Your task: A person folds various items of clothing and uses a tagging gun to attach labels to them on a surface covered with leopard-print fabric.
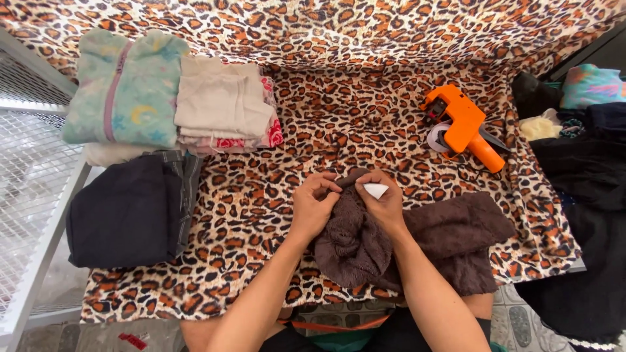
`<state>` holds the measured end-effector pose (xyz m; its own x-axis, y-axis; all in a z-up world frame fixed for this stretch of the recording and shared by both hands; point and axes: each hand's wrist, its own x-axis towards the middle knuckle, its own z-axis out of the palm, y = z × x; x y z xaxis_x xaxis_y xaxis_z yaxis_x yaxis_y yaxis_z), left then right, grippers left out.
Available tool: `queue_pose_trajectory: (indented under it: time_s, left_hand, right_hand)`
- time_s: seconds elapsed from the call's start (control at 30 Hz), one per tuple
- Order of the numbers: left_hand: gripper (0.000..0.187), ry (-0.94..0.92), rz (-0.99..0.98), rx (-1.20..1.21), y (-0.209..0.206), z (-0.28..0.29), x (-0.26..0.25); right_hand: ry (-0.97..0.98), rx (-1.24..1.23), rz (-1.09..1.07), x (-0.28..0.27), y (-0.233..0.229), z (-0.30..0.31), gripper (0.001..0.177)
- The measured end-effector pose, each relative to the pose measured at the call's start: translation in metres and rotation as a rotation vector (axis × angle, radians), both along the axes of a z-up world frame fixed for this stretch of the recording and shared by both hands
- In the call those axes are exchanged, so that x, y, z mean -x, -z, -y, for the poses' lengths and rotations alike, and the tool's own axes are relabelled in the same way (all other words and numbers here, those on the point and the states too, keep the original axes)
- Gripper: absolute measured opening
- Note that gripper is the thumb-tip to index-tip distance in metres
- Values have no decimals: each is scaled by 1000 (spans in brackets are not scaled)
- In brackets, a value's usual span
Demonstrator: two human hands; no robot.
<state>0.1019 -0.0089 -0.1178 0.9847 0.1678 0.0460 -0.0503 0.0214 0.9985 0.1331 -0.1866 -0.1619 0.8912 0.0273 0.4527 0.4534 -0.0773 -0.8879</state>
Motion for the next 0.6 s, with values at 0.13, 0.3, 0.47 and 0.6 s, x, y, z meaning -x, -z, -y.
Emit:
queue_pose_trajectory:
  time_s: [0.13,0.3,0.47,0.6]
  left_hand:
    - [12,4,-41,-83,2,1,8]
    - [17,-23,67,147,47,-2,2]
    - [18,2,104,165,44,1,2]
    - [25,-14,60,170,45,3,-1]
  right_hand:
    - [-18,12,25,11,-25,-3,7]
    - [-62,-14,-32,6,-24,-5,9]
    - [-45,1,-39,8,-19,-4,11]
    - [-45,-27,-108,10,-20,-7,11]
